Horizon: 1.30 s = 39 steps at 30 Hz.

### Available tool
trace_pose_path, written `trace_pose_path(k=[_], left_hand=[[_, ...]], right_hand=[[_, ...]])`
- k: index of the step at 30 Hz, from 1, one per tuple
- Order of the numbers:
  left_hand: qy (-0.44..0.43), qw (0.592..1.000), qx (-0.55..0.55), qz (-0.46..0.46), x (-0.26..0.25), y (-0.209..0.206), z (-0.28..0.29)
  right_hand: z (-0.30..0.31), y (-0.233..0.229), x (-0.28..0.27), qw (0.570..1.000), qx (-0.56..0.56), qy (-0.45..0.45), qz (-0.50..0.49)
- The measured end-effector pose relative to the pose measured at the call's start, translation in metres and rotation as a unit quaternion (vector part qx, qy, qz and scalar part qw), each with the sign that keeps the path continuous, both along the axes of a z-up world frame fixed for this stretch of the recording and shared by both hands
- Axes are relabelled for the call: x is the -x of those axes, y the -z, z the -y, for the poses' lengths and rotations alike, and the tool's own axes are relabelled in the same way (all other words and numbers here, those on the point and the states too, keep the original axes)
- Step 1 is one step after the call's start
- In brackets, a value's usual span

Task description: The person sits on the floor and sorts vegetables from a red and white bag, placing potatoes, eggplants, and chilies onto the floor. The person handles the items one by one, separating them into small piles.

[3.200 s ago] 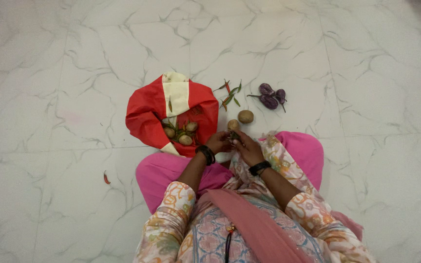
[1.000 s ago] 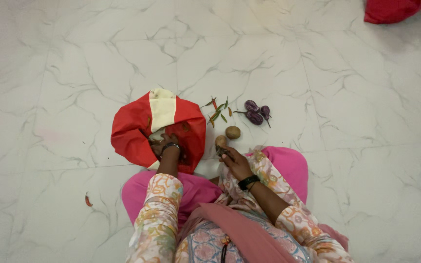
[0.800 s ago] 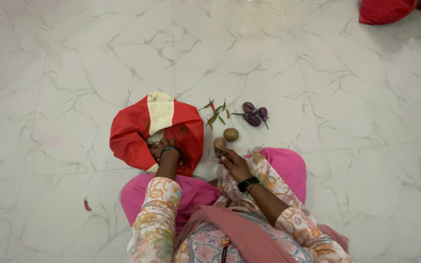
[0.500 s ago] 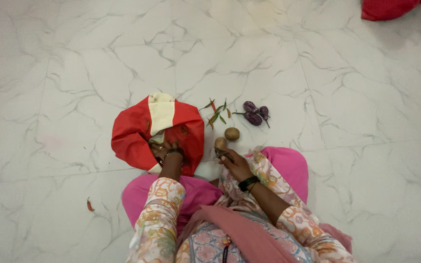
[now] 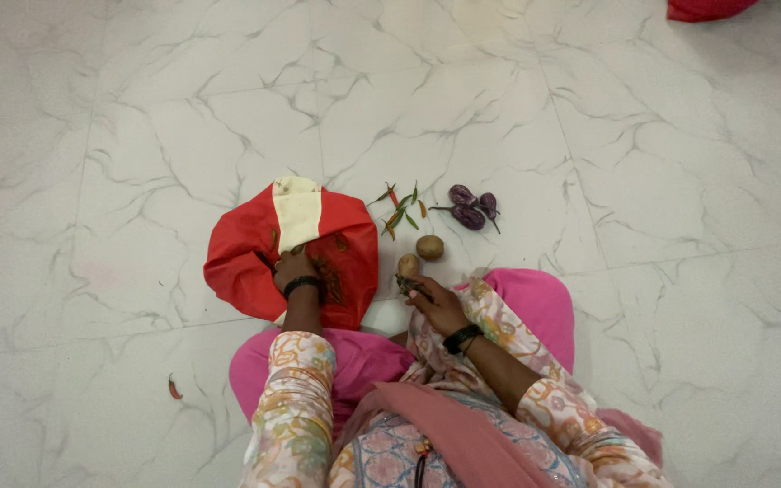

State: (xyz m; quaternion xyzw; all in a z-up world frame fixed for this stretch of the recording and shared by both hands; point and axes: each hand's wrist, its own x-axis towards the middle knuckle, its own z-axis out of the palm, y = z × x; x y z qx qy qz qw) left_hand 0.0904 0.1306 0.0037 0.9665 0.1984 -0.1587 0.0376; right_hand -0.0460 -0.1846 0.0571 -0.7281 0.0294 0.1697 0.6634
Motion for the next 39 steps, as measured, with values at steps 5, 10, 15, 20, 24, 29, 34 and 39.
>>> trace_pose_path(k=[5, 10, 15, 20, 24, 29, 34, 39], left_hand=[[0.013, 0.995, 0.012, 0.099, 0.003, -0.021, 0.012], [0.012, 0.99, 0.009, 0.14, 0.004, -0.032, 0.019], [-0.026, 0.972, 0.091, 0.216, 0.011, -0.048, 0.016], [-0.052, 0.942, 0.176, 0.282, 0.014, -0.058, 0.027], [-0.068, 0.9, 0.264, 0.341, 0.013, -0.036, 0.029], [-0.074, 0.882, 0.325, 0.334, 0.012, -0.001, 0.022], [0.088, 0.884, 0.339, 0.31, 0.033, 0.021, 0.046], [0.153, 0.885, 0.368, 0.24, 0.069, 0.018, 0.092]], right_hand=[[0.001, -0.001, 0.001, 1.0, 0.027, -0.002, -0.001], [0.001, 0.011, -0.001, 1.0, -0.009, 0.005, 0.008], [0.004, 0.028, 0.001, 0.996, -0.084, 0.015, 0.001], [0.01, 0.028, -0.008, 0.99, -0.134, 0.041, -0.029], [0.011, 0.036, -0.013, 0.979, -0.186, 0.08, -0.028], [0.014, 0.041, -0.013, 0.955, -0.275, 0.1, -0.055], [0.02, 0.039, -0.007, 0.931, -0.337, 0.128, -0.056], [0.018, 0.041, -0.013, 0.93, -0.324, 0.158, -0.064]])
